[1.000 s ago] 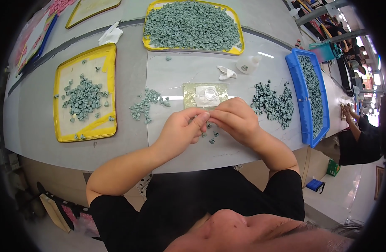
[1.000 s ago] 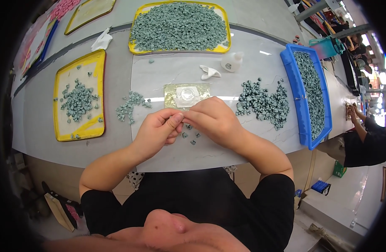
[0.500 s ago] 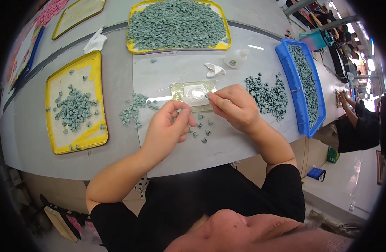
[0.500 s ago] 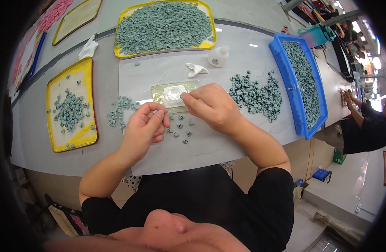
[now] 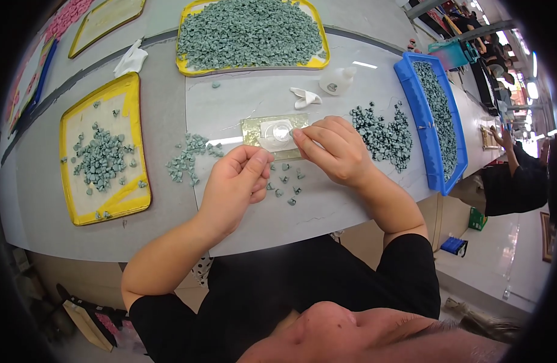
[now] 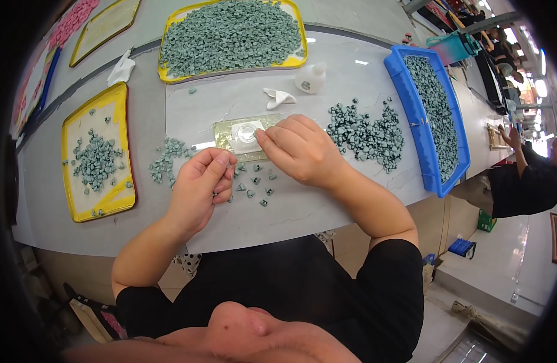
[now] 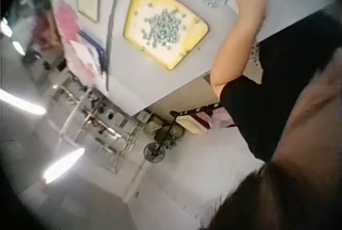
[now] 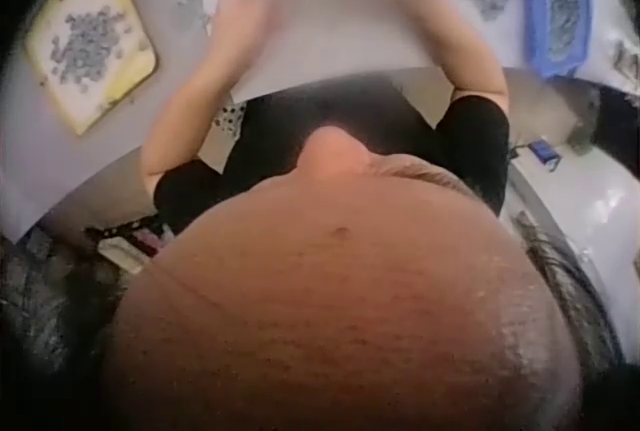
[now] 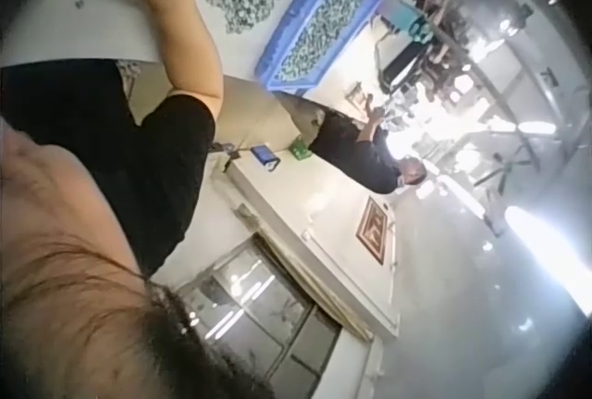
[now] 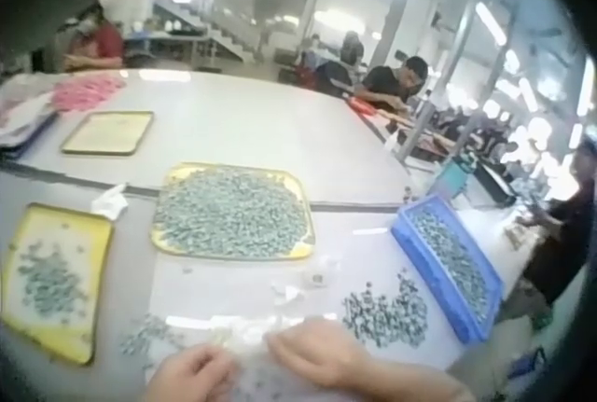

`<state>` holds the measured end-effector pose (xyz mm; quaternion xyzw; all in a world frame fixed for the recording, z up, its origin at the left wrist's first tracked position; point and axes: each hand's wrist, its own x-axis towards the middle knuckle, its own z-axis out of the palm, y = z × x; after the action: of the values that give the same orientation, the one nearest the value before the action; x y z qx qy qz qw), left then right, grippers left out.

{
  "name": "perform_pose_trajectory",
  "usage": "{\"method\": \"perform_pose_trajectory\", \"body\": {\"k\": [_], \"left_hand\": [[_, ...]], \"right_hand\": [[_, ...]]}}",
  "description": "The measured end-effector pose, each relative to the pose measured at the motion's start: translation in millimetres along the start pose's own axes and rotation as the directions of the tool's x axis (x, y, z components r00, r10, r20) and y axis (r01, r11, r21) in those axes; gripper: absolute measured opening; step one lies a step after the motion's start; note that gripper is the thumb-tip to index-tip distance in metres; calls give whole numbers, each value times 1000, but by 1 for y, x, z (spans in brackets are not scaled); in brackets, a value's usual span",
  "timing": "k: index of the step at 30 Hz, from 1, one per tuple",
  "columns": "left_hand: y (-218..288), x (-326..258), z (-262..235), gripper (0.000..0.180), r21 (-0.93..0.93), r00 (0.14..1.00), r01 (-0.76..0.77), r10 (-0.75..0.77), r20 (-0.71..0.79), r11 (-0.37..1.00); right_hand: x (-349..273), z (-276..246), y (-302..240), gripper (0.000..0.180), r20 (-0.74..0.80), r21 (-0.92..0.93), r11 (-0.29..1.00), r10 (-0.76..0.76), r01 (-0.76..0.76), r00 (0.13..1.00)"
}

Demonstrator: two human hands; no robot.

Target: Assembling small green plastic parts into a transparent plastic base at a factory workbench.

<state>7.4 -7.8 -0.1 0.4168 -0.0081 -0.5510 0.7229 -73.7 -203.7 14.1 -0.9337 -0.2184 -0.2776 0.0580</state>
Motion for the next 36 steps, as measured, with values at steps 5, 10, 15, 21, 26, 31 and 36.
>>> {"method": "perform_pose_trajectory", "body": {"k": [5,10,15,21,26,31,36], "left_hand": [[4,-3,-6,14,1,999,6,-6,34,1000],[4,-4,-3,19,16,997,-67,68,-35,998],[6,-6,-3,20,36,997,-74,76,-33,997],[5,-4,0,16,67,994,-98,100,-32,993],[-1,-1,-4,10,12,994,-108,107,23,994],[3,-2,1,25,81,998,66,-66,-8,995],[1,-3,5,31,-6,991,131,-131,42,991]], "right_hand": [[3,2,-2,27,14,-7,1000,-8,8,1000],[3,7,-4,23,-40,27,1000,18,-16,999],[4,2,-21,11,219,525,535,667,-662,712],[3,-1,-21,10,609,725,-292,694,-623,384],[4,-2,-22,10,659,715,-378,646,-588,386],[4,-3,-32,6,578,755,-260,697,-602,424],[0,5,-36,17,-30,605,727,430,-326,903]]}}
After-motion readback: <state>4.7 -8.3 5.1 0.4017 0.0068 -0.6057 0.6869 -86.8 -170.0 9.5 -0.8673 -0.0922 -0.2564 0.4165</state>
